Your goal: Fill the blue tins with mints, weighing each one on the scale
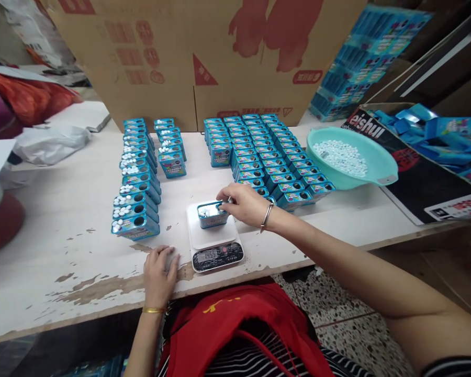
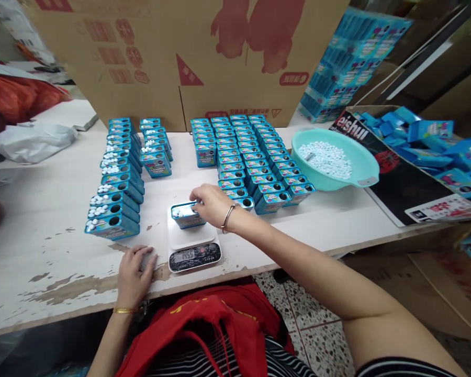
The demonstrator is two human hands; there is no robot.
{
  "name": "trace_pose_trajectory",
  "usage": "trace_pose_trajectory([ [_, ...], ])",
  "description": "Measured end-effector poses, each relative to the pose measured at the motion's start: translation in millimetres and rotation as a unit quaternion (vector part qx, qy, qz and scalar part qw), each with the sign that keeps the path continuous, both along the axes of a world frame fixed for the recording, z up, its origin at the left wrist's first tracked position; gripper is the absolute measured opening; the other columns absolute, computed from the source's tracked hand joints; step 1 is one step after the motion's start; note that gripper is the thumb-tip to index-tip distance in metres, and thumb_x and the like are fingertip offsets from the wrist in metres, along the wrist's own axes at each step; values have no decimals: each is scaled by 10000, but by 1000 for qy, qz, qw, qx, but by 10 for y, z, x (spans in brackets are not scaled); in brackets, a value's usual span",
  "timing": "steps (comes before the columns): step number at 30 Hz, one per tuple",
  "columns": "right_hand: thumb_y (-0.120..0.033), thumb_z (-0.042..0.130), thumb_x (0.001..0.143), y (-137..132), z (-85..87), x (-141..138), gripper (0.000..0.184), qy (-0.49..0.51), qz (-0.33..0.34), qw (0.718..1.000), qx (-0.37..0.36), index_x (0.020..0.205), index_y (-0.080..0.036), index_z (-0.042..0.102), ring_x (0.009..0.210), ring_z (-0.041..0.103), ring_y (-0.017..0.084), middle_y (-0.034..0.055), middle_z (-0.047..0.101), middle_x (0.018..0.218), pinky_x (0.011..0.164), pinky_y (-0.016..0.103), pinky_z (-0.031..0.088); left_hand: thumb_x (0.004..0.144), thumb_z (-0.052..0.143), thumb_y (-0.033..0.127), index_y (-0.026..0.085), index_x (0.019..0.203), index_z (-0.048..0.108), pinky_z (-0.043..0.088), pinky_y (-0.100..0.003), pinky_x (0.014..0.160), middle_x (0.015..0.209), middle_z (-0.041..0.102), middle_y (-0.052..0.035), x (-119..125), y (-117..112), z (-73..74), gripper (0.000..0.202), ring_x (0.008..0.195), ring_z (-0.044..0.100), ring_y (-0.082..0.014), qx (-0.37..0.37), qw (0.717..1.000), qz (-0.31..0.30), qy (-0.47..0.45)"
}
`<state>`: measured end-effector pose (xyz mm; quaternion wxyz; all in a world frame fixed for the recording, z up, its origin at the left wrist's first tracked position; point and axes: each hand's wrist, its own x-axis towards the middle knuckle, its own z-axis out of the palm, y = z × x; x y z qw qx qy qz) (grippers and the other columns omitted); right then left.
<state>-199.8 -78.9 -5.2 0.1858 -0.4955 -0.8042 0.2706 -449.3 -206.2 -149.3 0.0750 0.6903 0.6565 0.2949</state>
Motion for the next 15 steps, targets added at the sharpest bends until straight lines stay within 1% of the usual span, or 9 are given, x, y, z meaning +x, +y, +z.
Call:
trace_pose_trajectory([
  [2, -93, 641, 748, 3, 5, -21, 149, -15, 12, 1000, 10, 885, -141, 671, 704, 490, 122, 35, 579, 801, 697, 268, 384, 868, 487, 327, 180, 987, 582, 433, -407, 886, 1014, 552, -100, -7, 7, -9, 211, 987, 526, -238, 0, 1000, -1, -2],
  [6, -121, 646, 762, 7, -3, -80, 201, -22, 29, 999, 7, 962, -126, 656, 692, 487, 116, 50, 569, 865, 713, 269, 399, 871, 486, 326, 172, 979, 585, 434, -403, 889, 1008, 552, -103, -34, 3, -43, 213, 983, 528, -235, 4, 1000, -7, -7],
  [8, -122, 637, 771, 7, -8, -93, 226, -17, 32, 999, 17, 997, -109, 649, 713, 497, 119, 68, 573, 908, 739, 274, 408, 875, 484, 319, 167, 984, 583, 440, -395, 885, 999, 556, -105, -22, -12, -24, 212, 978, 532, -232, 13, 1000, -10, -13],
  [9, -122, 628, 779, 10, -8, -85, 232, -10, 31, 999, 26, 1010, -106, 645, 725, 503, 121, 78, 575, 936, 750, 277, 412, 878, 481, 312, 166, 1006, 580, 442, -391, 883, 998, 560, -107, 1, -19, 9, 218, 979, 534, -231, 25, 1000, -8, -17],
  [10, -126, 617, 788, 15, -6, -62, 230, 2, 28, 999, 37, 1016, -107, 643, 734, 508, 122, 85, 576, 961, 754, 279, 416, 880, 479, 304, 167, 1048, 571, 439, -392, 890, 1014, 564, -111, 38, -22, 63, 235, 992, 533, -231, 41, 999, -5, -17],
  [12, -153, 597, 808, 39, 2, 41, 205, 31, 20, 997, 61, 1005, -121, 644, 738, 519, 126, 85, 582, 976, 755, 285, 425, 881, 483, 297, 185, 1184, 519, 409, -416, 940, 1126, 561, -127, 156, -5, 228, 326, 1077, 515, -245, 79, 997, -12, 2],
  [14, -204, 593, 819, 88, 7, 238, 171, 53, -3, 995, 85, 964, -138, 654, 738, 531, 134, 75, 599, 941, 749, 292, 430, 874, 500, 329, 226, 1313, 427, 333, -464, 1021, 1289, 507, -130, 309, 58, 443, 457, 1214, 443, -276, 110, 992, -42, 47],
  [15, -230, 598, 819, 124, 6, 374, 163, 60, -25, 993, 98, 941, -144, 660, 739, 537, 140, 71, 610, 917, 744, 295, 431, 872, 503, 360, 244, 1355, 384, 282, -489, 1057, 1351, 472, -122, 387, 107, 552, 511, 1274, 392, -290, 119, 988, -63, 73],
])
